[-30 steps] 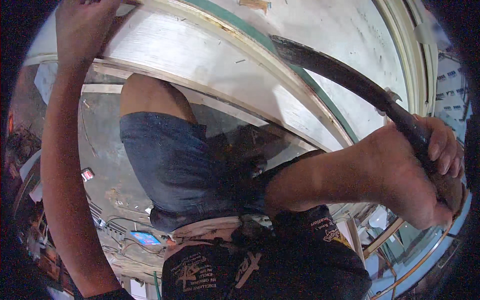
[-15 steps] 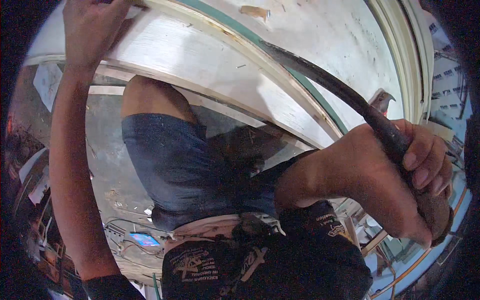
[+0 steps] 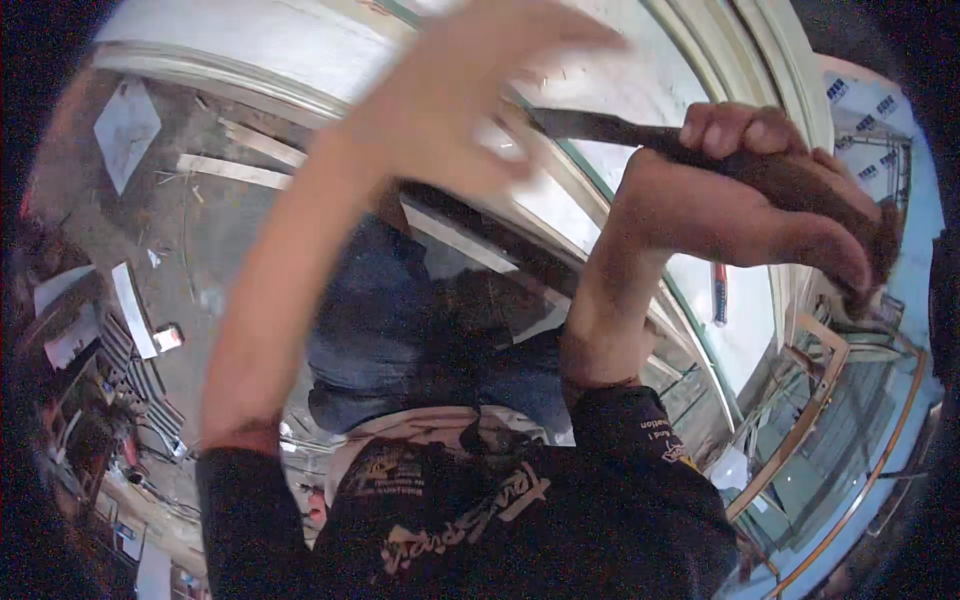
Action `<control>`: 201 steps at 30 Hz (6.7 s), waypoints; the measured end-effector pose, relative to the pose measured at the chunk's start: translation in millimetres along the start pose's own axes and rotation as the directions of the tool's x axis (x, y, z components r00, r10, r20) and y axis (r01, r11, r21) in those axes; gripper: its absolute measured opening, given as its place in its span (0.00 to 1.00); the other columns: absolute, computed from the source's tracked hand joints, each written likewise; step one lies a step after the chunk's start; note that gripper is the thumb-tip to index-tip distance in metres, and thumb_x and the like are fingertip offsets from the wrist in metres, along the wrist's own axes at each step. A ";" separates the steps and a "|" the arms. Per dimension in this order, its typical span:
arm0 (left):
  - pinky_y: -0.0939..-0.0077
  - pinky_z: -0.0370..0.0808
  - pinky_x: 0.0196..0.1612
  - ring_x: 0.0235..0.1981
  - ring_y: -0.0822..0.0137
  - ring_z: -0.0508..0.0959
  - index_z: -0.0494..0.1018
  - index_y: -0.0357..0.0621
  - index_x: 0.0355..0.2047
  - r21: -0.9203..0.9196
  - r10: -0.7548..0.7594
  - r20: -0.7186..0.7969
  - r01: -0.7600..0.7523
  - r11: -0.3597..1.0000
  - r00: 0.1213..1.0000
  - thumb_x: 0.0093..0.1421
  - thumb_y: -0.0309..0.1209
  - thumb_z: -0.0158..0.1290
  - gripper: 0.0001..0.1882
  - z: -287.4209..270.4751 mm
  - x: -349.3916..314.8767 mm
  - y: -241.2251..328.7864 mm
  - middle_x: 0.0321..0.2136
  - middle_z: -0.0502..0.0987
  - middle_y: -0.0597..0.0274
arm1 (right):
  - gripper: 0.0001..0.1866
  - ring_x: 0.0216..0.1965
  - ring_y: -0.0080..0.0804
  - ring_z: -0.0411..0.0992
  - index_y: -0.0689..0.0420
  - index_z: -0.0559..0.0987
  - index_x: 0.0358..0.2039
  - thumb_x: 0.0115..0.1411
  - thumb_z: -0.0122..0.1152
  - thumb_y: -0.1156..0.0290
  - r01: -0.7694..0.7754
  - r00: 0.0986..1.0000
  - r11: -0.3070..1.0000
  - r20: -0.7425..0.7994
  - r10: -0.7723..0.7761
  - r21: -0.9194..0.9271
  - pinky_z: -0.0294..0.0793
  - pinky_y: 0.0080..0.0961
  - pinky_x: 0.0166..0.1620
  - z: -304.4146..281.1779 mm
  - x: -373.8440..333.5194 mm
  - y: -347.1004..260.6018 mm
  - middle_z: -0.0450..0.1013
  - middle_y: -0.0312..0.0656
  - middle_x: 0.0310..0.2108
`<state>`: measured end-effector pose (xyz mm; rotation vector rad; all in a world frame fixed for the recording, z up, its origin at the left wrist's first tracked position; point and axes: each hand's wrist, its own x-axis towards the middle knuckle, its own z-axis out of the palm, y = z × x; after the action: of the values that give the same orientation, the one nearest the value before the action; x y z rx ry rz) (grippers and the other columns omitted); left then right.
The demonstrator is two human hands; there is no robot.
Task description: The person uses a hammer and a chisel to remove a wooden strip from a larger panel by hammering the chisel into the groove.
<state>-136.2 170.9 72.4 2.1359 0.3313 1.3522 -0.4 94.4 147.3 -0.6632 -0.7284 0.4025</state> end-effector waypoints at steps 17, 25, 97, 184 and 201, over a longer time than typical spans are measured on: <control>0.66 0.68 0.13 0.14 0.65 0.75 0.67 0.53 0.22 -0.034 -0.200 -0.301 0.199 0.979 0.933 0.50 0.38 0.54 0.08 102.9 6.2 24.6 0.13 0.67 0.68 | 0.46 0.18 0.23 0.55 0.56 0.64 0.38 0.49 0.45 0.18 0.170 0.985 0.931 0.089 -0.149 -0.323 0.54 0.20 0.18 18.2 -3.7 -5.0 0.61 0.37 0.25; 0.69 0.68 0.13 0.13 0.67 0.72 0.70 0.53 0.22 -0.061 -0.257 -0.432 0.257 0.965 0.864 0.47 0.35 0.56 0.06 109.1 3.9 27.8 0.14 0.68 0.69 | 0.46 0.18 0.23 0.57 0.56 0.65 0.43 0.49 0.48 0.20 0.365 0.928 0.619 0.217 -0.303 -0.696 0.56 0.19 0.18 18.7 7.3 3.4 0.62 0.36 0.26; 0.67 0.70 0.19 0.13 0.56 0.72 0.66 0.43 0.18 0.138 -0.127 -0.636 0.274 0.952 0.761 0.48 0.24 0.58 0.10 118.0 16.8 18.8 0.12 0.68 0.56 | 0.09 0.18 0.12 0.55 0.55 0.71 0.44 0.71 0.51 0.63 0.219 0.868 0.282 0.319 0.380 -0.934 0.52 0.14 0.19 4.4 87.7 -214.7 0.64 0.28 0.20; 0.57 0.64 0.46 0.36 0.54 0.72 0.76 0.43 0.26 0.699 -0.320 0.169 0.116 0.706 0.932 0.57 0.37 0.46 0.13 -40.9 -14.0 -48.7 0.27 0.74 0.55 | 0.17 0.31 0.34 0.71 0.58 0.71 0.28 0.65 0.47 0.57 0.204 0.942 0.937 0.318 -0.109 -0.282 0.77 0.43 0.41 -98.9 23.7 -61.3 0.68 0.42 0.32; 0.51 0.65 0.52 0.40 0.55 0.76 0.76 0.45 0.40 0.590 -0.252 0.205 0.085 0.803 0.946 0.57 0.47 0.54 0.19 -41.8 -20.7 -52.0 0.35 0.78 0.59 | 0.14 0.17 0.37 0.72 0.69 0.74 0.24 0.62 0.51 0.71 0.385 0.671 0.912 0.722 -0.172 -0.141 0.74 0.27 0.19 24.9 78.2 -11.5 0.74 0.56 0.22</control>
<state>-177.6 216.4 39.4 2.6659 0.8923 0.8958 36.5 139.3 206.4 -0.6459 -1.6314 0.2508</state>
